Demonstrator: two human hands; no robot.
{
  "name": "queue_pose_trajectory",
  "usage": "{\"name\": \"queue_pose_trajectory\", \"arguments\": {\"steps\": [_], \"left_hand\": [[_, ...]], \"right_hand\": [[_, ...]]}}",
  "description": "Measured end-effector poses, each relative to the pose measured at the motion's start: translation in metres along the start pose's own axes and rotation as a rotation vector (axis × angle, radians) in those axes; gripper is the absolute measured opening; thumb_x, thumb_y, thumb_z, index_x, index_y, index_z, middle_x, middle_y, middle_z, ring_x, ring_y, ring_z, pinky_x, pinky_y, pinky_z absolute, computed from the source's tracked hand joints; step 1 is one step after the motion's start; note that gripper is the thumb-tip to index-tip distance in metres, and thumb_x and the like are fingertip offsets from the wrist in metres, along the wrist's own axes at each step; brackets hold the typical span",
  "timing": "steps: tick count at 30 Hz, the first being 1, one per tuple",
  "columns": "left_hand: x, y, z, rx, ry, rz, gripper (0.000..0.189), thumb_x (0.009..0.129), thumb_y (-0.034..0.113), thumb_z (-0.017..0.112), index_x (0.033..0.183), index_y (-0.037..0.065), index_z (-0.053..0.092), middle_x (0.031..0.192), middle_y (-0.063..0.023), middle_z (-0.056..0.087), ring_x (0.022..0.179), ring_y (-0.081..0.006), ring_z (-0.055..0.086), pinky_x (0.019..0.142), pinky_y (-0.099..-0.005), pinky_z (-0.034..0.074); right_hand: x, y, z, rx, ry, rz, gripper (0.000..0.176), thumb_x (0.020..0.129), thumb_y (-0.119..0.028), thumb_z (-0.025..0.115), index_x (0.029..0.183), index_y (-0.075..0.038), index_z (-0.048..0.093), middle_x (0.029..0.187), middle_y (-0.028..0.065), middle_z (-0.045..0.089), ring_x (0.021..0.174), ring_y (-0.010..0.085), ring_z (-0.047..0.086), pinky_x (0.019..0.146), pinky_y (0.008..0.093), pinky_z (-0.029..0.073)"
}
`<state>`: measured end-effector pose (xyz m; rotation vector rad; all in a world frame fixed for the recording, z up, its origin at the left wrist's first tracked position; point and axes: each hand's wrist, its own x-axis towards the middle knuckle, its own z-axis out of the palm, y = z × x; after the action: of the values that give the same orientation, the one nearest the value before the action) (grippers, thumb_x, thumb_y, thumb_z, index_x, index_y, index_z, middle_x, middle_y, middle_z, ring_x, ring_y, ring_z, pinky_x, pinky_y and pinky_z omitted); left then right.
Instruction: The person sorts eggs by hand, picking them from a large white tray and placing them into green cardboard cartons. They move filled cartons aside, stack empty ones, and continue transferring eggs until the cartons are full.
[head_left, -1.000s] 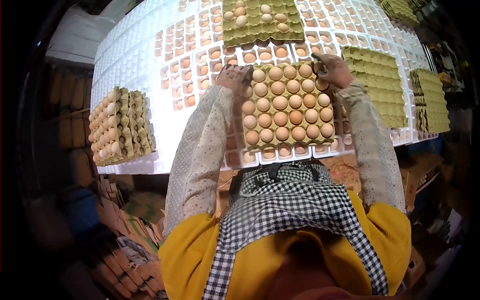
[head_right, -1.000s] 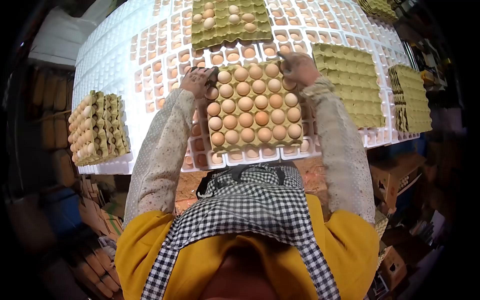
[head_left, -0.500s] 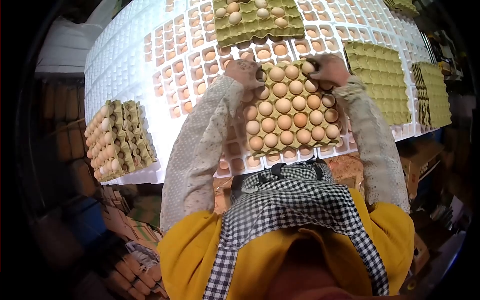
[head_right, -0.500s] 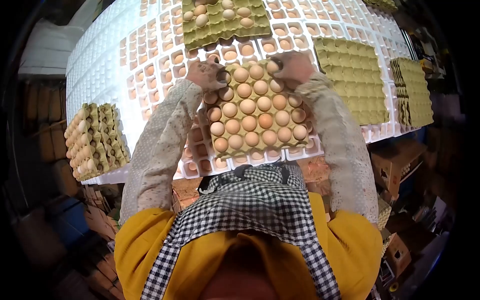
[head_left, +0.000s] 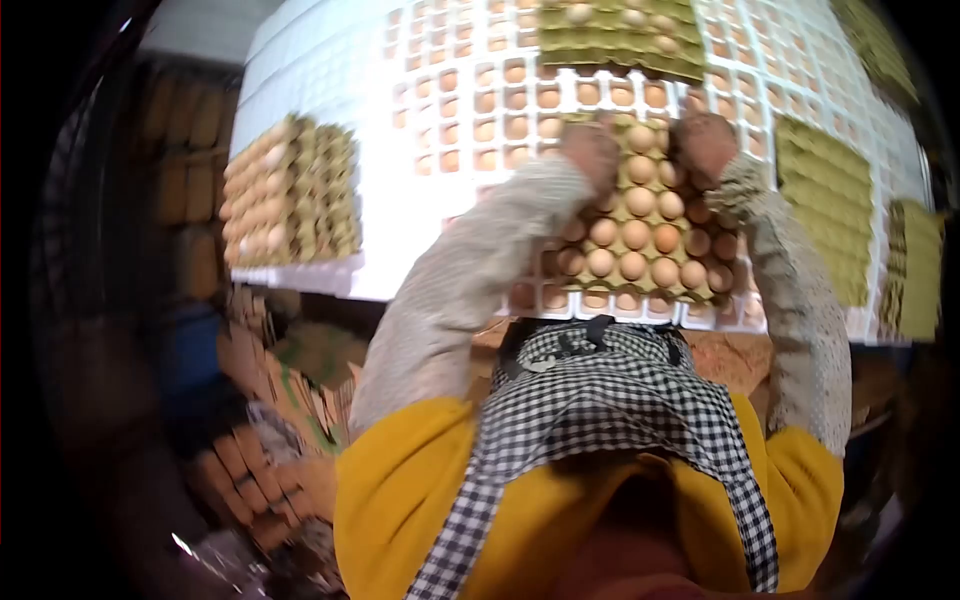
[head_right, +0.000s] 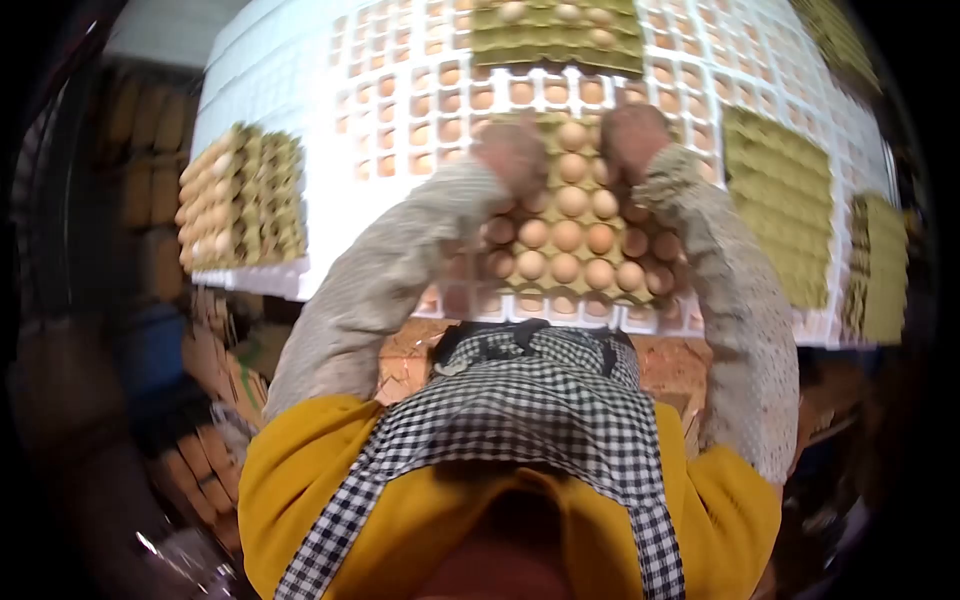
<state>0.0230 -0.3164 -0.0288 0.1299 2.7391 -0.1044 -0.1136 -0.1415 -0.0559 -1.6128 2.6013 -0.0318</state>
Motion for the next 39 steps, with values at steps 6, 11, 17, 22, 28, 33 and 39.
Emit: {"name": "queue_pose_trajectory", "arguments": {"steps": [6,11,17,22,28,33,39], "left_hand": [[-0.012,-0.008,0.024,-0.131,0.103,-0.085,0.03,0.078,0.034,0.067,0.104,0.019,0.073,0.101,-0.0039,0.07,0.091,-0.0231,0.069,0.07,-0.0381,0.054],[-0.172,-0.076,0.092,-1.629,0.86,-0.648,0.055,0.068,0.033,0.083,0.111,0.002,0.067,0.113,-0.0165,0.062,0.094,-0.0289,0.066,0.085,-0.0366,0.053],[-0.251,-0.182,0.167,-0.657,0.528,-0.869,0.049,0.076,0.037,0.077,0.113,0.008,0.066,0.102,-0.0113,0.069,0.099,-0.0275,0.064,0.092,-0.0384,0.048],[-0.241,-0.212,0.186,-0.964,0.425,-0.782,0.05,0.078,0.039,0.074,0.117,0.008,0.065,0.113,-0.0132,0.065,0.11,-0.0289,0.059,0.095,-0.0392,0.047],[-0.198,-0.246,0.184,-0.853,0.94,-0.558,0.045,0.081,0.01,0.068,0.125,0.013,0.06,0.132,-0.0179,0.052,0.123,-0.033,0.05,0.105,-0.0449,0.041],[-0.204,-0.237,0.209,-0.488,0.774,-0.728,0.065,0.082,0.033,0.066,0.14,0.012,0.045,0.146,-0.0211,0.037,0.134,-0.0466,0.033,0.114,-0.0569,0.018],[-0.197,-0.22,0.251,-0.465,0.415,-0.857,0.065,0.078,0.031,0.066,0.137,0.009,0.048,0.151,-0.0219,0.029,0.142,-0.0449,0.019,0.114,-0.0617,0.01]], "right_hand": [[0.006,-0.003,-0.036,0.106,-0.133,0.034,0.025,0.07,-0.032,0.07,0.085,-0.011,0.071,0.096,0.0134,0.067,0.088,0.032,0.065,0.075,0.0432,0.052],[-0.04,-0.006,-0.012,0.309,0.192,0.244,0.035,0.083,-0.023,0.068,0.115,-0.009,0.067,0.114,0.0121,0.064,0.101,0.0297,0.064,0.087,0.0366,0.049],[0.027,-0.121,-0.041,1.055,0.269,0.411,0.034,0.088,-0.007,0.057,0.121,-0.007,0.062,0.109,0.0095,0.065,0.097,0.0235,0.064,0.088,0.0314,0.049],[0.079,-0.288,-0.031,0.927,-0.019,-0.119,0.037,0.083,-0.008,0.061,0.118,-0.018,0.065,0.127,0.0097,0.056,0.093,0.0261,0.067,0.083,0.0381,0.053],[0.131,-0.341,0.024,0.289,-0.276,-0.285,0.051,0.079,-0.012,0.067,0.13,-0.018,0.057,0.127,0.0101,0.053,0.102,0.0281,0.064,0.082,0.0381,0.054],[0.176,-0.351,-0.008,0.708,0.181,0.004,0.046,0.084,-0.026,0.067,0.128,-0.015,0.056,0.114,0.0119,0.06,0.098,0.0285,0.064,0.078,0.0409,0.053],[0.297,-0.401,0.084,0.237,0.257,-0.349,0.042,0.087,-0.022,0.059,0.128,-0.015,0.056,0.123,0.0091,0.058,0.108,0.0322,0.058,0.095,0.0508,0.044]]}}
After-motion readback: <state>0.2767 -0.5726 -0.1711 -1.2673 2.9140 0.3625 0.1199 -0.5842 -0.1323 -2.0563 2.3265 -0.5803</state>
